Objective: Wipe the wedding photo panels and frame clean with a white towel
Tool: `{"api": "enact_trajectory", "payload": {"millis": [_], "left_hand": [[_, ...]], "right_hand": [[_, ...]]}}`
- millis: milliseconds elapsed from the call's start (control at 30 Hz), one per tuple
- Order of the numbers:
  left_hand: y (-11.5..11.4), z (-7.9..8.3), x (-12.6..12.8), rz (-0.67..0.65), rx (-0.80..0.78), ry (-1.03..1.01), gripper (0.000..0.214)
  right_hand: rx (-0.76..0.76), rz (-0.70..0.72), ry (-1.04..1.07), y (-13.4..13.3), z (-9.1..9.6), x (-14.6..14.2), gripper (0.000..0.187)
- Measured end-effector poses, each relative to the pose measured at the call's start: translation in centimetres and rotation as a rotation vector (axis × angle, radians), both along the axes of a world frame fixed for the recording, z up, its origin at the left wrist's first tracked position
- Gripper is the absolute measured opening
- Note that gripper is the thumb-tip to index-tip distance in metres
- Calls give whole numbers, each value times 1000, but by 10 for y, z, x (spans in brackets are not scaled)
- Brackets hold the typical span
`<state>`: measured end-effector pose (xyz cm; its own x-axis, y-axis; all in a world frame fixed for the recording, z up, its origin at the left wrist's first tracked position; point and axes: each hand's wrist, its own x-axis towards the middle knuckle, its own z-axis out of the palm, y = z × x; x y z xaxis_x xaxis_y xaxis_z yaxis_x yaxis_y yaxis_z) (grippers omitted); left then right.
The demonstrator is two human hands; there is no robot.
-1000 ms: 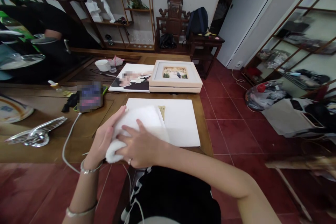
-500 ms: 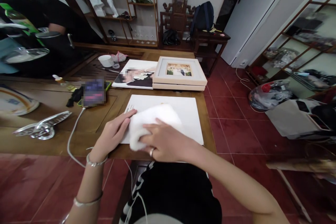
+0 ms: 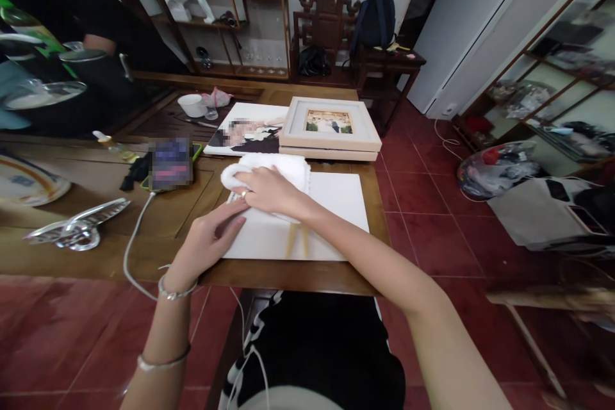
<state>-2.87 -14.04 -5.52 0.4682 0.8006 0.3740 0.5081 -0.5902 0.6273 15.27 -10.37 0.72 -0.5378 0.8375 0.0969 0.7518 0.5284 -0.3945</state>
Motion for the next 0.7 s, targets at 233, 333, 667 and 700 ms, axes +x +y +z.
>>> {"api": "enact_trajectory", "payload": {"millis": [233, 333, 667, 700], "left_hand": [[1, 0, -1, -10, -15, 1, 34], [1, -1, -1, -17, -18, -7, 35], [0, -1, -1, -12, -14, -1, 35], [0, -1, -1, -12, -14, 1, 35]], "right_hand": [[31, 3, -34, 3, 3, -1, 25], [14, -47, -34, -8, 10, 20, 24], [20, -347, -59, -67, -1, 117, 28], [38, -354, -54, -73, -5, 123, 27]]}}
